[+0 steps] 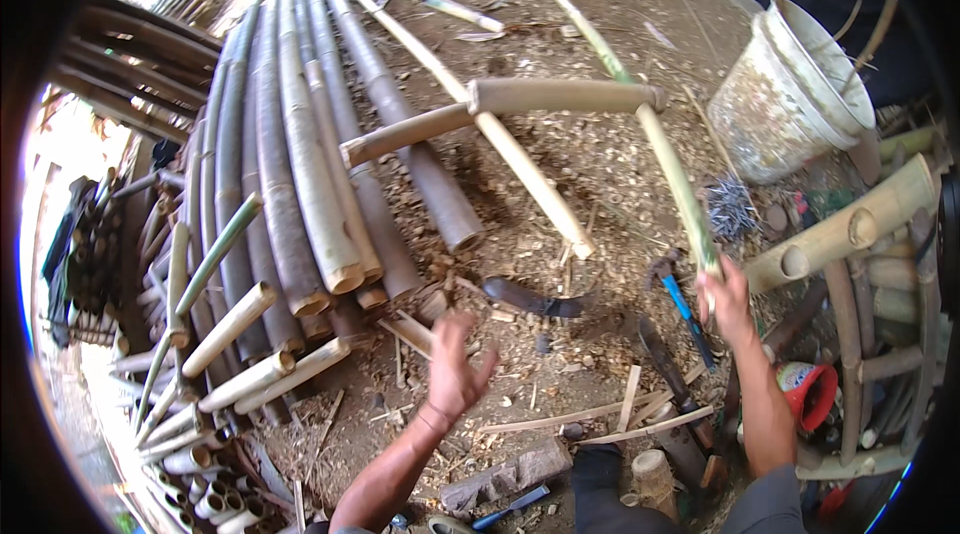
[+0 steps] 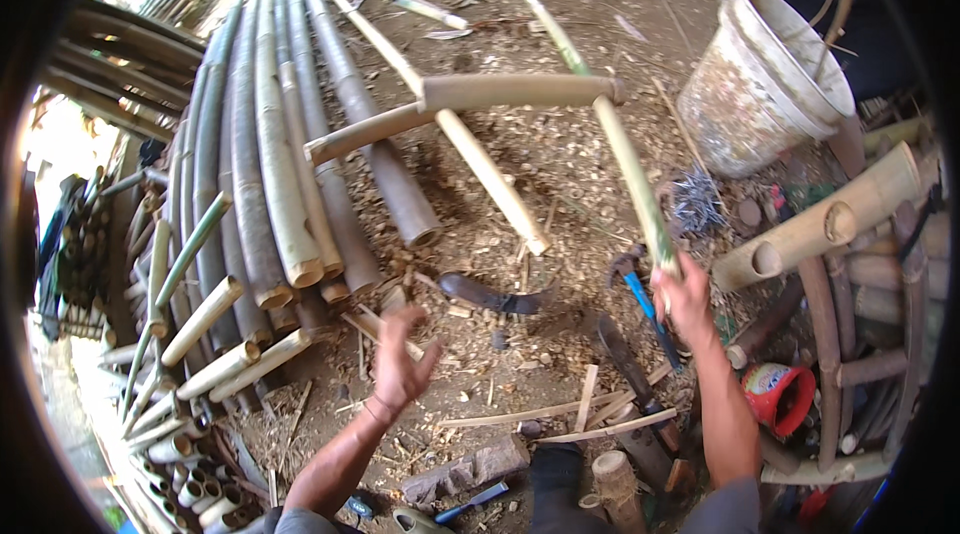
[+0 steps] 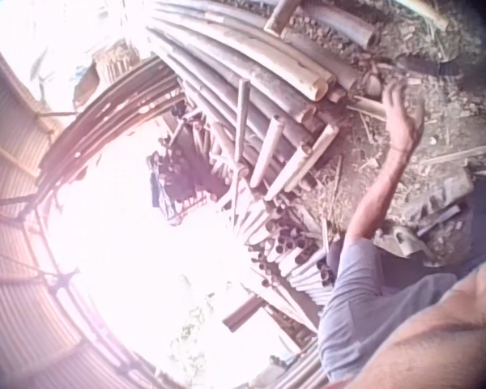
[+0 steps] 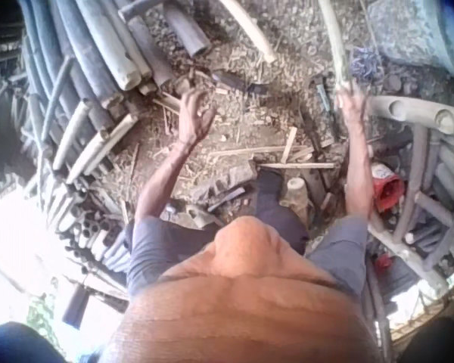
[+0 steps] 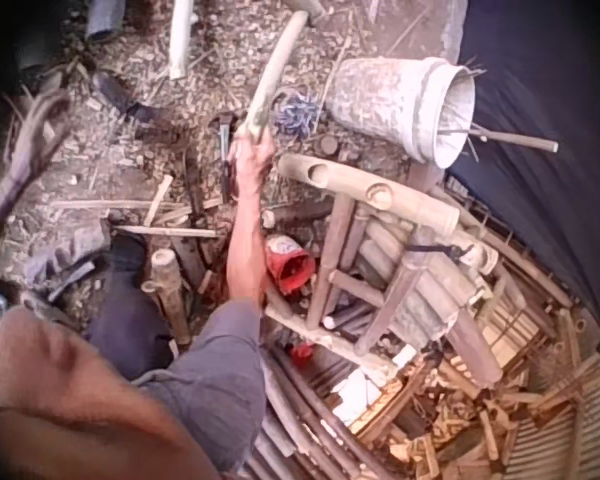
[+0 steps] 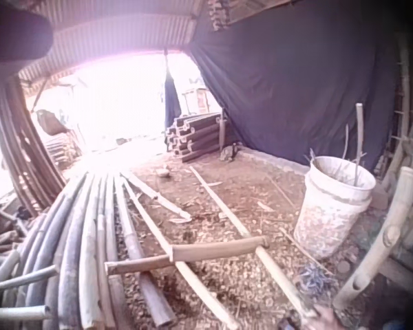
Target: The person sits on the ground in a workshop and assembles a bamboo structure. They use a hammer to fit bamboo pieces together, measure lengths with a tape measure, and cut bamboo with a hand saw. The person repeatedly adjusts and secures the bamboo components to form a frame.
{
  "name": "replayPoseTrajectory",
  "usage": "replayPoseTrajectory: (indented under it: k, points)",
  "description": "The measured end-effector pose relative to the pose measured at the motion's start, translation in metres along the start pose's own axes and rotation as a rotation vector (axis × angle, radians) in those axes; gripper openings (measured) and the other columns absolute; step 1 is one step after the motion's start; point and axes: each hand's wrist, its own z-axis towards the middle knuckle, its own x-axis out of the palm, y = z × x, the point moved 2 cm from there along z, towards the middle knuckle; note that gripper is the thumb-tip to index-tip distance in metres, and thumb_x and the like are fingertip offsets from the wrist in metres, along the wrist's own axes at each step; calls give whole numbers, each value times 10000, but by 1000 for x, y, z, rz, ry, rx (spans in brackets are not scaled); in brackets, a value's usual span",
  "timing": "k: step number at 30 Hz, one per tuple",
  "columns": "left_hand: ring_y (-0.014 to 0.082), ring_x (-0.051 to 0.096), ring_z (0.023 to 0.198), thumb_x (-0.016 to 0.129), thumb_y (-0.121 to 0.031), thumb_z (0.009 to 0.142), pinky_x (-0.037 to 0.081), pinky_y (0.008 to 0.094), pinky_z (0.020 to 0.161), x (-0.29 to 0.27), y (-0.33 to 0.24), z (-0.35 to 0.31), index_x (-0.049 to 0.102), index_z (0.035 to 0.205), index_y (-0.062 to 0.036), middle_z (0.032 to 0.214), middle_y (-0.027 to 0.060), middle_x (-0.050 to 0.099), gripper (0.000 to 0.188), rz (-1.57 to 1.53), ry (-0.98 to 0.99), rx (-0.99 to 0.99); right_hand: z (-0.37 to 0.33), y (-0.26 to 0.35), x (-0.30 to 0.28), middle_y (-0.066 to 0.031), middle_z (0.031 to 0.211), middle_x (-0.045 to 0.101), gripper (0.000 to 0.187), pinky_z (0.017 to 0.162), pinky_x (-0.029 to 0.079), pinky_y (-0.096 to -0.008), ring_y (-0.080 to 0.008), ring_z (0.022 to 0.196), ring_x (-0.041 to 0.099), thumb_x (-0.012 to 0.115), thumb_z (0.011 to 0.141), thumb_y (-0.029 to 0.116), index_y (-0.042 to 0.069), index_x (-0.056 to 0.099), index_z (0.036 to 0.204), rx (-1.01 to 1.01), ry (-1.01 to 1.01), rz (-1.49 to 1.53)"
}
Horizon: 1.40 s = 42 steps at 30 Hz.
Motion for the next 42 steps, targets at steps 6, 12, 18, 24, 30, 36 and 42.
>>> replayPoseTrajectory:
  k: [6, 12, 18, 24, 30, 36, 42]
  points:
    - [322, 556, 1114, 594, -446, 920, 498, 455, 947, 26, -9, -210, 507, 1227, 13, 1239, 191, 537, 559, 67, 806, 128, 130, -56, -57, -156, 1024, 632, 381, 784, 547, -366, -218, 879, 634, 663, 882, 144, -12, 567, 1217, -454, -351, -1126]
    - [288, 484, 1186, 617, -444, 861, 384, 446, 1003, -5, -43, -340, 530, 1258, -66, 1282, 129, 507, 555, 218, 776, 137, -2, 5, 104, -202, 1276, 533, 495, 1017, 461, -459, -322, 1174, 524, 632, 869, 78, -6, 493, 1336, -697, 11, -1171]
    - [246, 524, 1038, 634, -475, 837, 416, 393, 871, 6, -63, -406, 564, 1188, -76, 1117, 86, 555, 536, 247, 879, 154, -193, -21, 118, -196, 1228, 523, 550, 1053, 412, -432, -353, 1172, 496, 683, 832, 151, -10, 497, 1323, -474, 728, -1204]
    - [243, 512, 986, 691, -545, 737, 405, 425, 838, 4, -79, -487, 592, 1044, -91, 1018, 66, 532, 557, 500, 935, -43, -327, -75, 60, -195, 1226, 498, 537, 1006, 396, -449, -390, 1147, 472, 674, 788, 95, -3, 506, 1288, -321, 417, -1050]
    - [235, 528, 987, 556, -184, 837, 428, 414, 856, 40, -56, -479, 581, 1037, -89, 1010, 85, 537, 223, 580, 552, -156, -406, -173, -8, -179, 1218, 489, 558, 981, 393, -471, -394, 1147, 469, 720, 750, 193, 38, 539, 1255, -439, 352, -1202]
    - [297, 572, 1026, 594, -163, 807, 530, 416, 752, 17, -13, -450, 543, 1153, -85, 1094, 106, 545, 358, 600, 418, -240, -428, -183, -21, -185, 1207, 489, 540, 978, 393, -466, -396, 1140, 474, 710, 753, 187, 35, 543, 1244, -278, 340, -1057]
    - [340, 623, 924, 676, -403, 858, 530, 419, 780, -26, -17, -396, 614, 961, -62, 979, 140, 598, 361, 309, 254, -415, -372, -132, -6, -192, 1195, 489, 523, 976, 393, -462, -398, 1133, 479, 700, 756, 181, 32, 548, 1233, -351, 225, -862]
